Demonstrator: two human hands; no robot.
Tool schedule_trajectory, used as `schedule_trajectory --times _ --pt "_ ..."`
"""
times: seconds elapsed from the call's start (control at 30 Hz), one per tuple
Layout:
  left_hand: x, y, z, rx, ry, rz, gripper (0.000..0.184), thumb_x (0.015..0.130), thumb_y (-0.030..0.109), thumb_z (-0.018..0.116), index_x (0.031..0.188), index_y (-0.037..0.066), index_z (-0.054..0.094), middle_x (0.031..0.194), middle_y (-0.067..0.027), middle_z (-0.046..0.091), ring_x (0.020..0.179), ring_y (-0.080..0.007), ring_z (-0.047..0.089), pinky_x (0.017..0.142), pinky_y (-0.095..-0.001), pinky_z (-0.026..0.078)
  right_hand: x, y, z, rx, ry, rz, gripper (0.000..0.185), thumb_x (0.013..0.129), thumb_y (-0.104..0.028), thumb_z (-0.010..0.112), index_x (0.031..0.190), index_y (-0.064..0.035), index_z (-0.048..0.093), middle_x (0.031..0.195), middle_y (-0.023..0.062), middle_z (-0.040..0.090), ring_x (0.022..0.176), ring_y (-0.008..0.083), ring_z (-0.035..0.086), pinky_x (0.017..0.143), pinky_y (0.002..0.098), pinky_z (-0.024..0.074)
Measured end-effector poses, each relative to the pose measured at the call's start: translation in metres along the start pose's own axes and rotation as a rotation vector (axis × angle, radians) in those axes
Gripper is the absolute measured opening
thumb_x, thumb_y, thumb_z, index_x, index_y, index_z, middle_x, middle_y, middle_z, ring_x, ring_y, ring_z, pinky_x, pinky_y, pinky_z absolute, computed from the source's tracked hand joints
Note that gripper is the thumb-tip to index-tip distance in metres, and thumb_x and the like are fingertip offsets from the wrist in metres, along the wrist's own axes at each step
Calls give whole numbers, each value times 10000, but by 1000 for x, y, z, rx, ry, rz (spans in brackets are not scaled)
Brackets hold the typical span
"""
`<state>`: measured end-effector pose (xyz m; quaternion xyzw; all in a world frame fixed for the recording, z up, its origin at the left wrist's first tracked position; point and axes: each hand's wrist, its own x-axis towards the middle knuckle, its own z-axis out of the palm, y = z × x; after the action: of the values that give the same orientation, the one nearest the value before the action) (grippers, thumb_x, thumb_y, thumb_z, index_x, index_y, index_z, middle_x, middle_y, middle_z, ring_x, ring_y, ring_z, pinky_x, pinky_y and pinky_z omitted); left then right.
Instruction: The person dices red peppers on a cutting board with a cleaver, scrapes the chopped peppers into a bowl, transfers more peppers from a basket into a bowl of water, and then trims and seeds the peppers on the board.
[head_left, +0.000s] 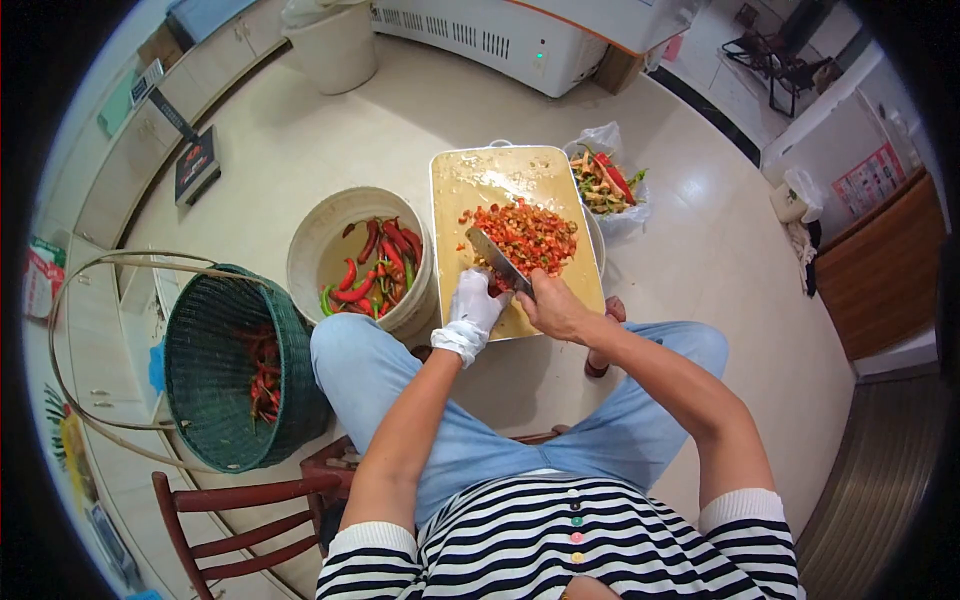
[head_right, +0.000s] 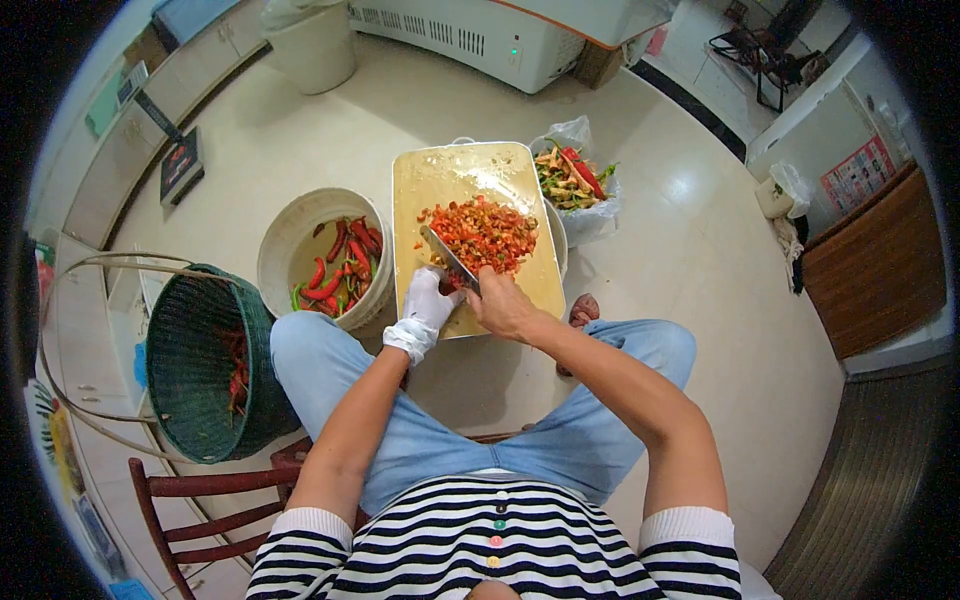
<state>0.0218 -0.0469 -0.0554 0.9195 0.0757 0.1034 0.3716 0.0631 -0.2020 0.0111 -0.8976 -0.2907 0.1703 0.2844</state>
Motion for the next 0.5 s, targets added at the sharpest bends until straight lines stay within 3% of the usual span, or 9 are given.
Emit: schedule_trajectory --times 0.27,0.33,0.43,0.5 --pt "1 8 17 188 74 -81 328 622 214 768 792 3 584 898 -174 560 902 -339 521 791 -420 438 -11 -11 -28 -17 26 22 288 870 -187 552 886 74 431 720 332 556 704 489 561 644 519 432" --pt "1 -4 17 151 65 26 374 608 221 778 838 5 577 914 -173 550 904 -341 520 795 -417 434 -13 -10 -26 -16 19 14 283 871 -185 548 887 73 432 724 330 558 703 490 560 637 511 435" --pt "-3 -4 4 26 111 -2 412 615 198 787 902 -7 575 878 -180 547 887 -333 519 791 -401 436 -10 -7 -22 -37 -16 -9 284 872 -185 543 889 75 431 729 329 559 705 489 561 636 510 436" --pt "-8 9 -11 112 96 -27 431 615 208 780 923 0 562 913 -178 547 902 -333 523 793 -409 437 -11 -9 -22 -34 -40 -10 284 872 -185 544 892 76 433 731 328 560 709 488 562 641 509 439"
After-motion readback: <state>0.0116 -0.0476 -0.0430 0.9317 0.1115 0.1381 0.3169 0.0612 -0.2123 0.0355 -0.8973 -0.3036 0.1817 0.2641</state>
